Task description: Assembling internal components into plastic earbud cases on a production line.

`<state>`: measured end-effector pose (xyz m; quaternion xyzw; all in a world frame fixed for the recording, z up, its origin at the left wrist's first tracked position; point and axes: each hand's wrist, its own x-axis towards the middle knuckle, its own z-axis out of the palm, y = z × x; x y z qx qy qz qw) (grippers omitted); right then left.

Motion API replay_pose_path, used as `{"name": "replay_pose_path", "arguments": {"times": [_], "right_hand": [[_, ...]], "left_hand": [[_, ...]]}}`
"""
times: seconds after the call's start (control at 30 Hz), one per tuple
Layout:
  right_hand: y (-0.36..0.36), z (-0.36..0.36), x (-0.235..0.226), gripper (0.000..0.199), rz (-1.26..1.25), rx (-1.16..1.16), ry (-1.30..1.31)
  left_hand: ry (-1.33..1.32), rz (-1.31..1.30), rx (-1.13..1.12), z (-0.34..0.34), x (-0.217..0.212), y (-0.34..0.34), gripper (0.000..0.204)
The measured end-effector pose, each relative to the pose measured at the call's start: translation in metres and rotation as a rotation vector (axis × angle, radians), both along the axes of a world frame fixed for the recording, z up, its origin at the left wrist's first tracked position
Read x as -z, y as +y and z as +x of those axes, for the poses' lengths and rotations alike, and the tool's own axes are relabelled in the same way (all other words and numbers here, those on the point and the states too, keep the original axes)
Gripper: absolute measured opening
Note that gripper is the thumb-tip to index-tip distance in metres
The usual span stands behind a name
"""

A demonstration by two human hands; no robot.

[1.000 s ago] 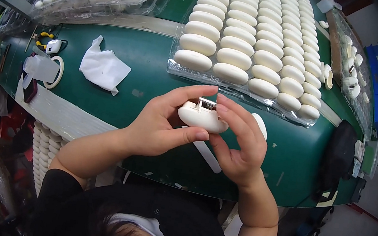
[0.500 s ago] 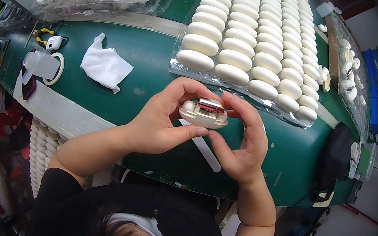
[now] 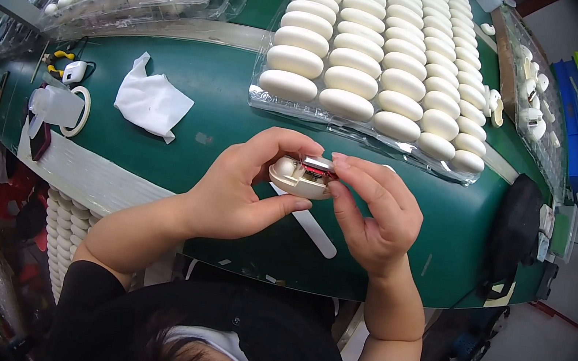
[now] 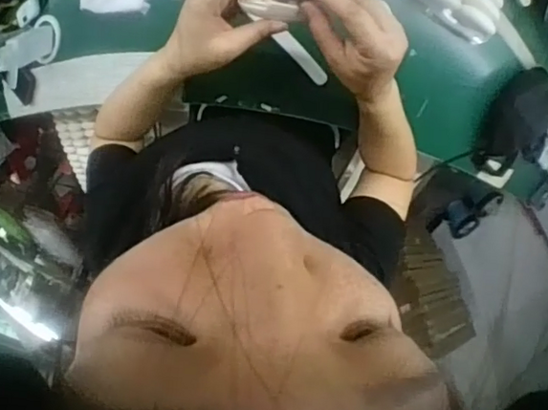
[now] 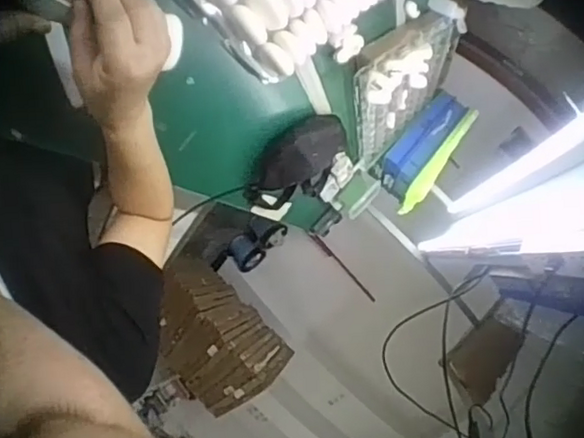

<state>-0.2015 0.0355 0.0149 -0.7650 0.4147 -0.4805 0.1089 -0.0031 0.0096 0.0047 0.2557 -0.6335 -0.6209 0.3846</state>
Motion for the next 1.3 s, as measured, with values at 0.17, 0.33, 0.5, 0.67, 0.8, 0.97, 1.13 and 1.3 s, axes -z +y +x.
{"name": "replay_pose_path", "arguments": {"times": [0.17, 0.33, 0.5, 0.67, 0.8, 0.97, 1.13, 1.3], "right_hand": [[0.002, -0.001, 0.0, 0.021, 0.078, 0.007, -0.051], [0.001, -0.006, -0.002, 0.02, 0.28, -0.065, -0.219], [0.001, -0.006, -0.005, 0.019, 0.173, -0.02, -0.054], [0.002, -0.007, -0.003, 0.02, 0.1, 0.003, 0.046], [0.001, -0.007, -0.005, 0.018, 0.21, -0.033, -0.05], [-0.001, -0.011, -0.006, 0.014, 0.406, -0.121, -0.28], [0.001, -0.013, -0.006, 0.015, 0.456, -0.14, -0.334], [0.0, -0.015, -0.009, 0.014, 0.423, -0.213, -0.317]], "left_hand": [[0.0, 0.022, 0.011, 0.002, -0.002, -0.001, 0.051], [-0.023, -0.021, 0.018, 0.003, -0.003, -0.001, 0.051], [-0.031, 0.0, 0.017, 0.003, -0.006, -0.003, 0.049], [-0.06, -0.005, 0.018, 0.003, -0.008, -0.002, 0.05], [-0.1, -0.017, 0.055, 0.006, -0.01, -0.004, 0.055], [-0.089, -0.04, 0.077, 0.008, -0.013, -0.005, 0.055], [-0.072, 0.006, 0.11, 0.009, -0.014, -0.006, 0.055], [0.003, 0.084, 0.163, 0.012, -0.014, -0.005, 0.057]]}}
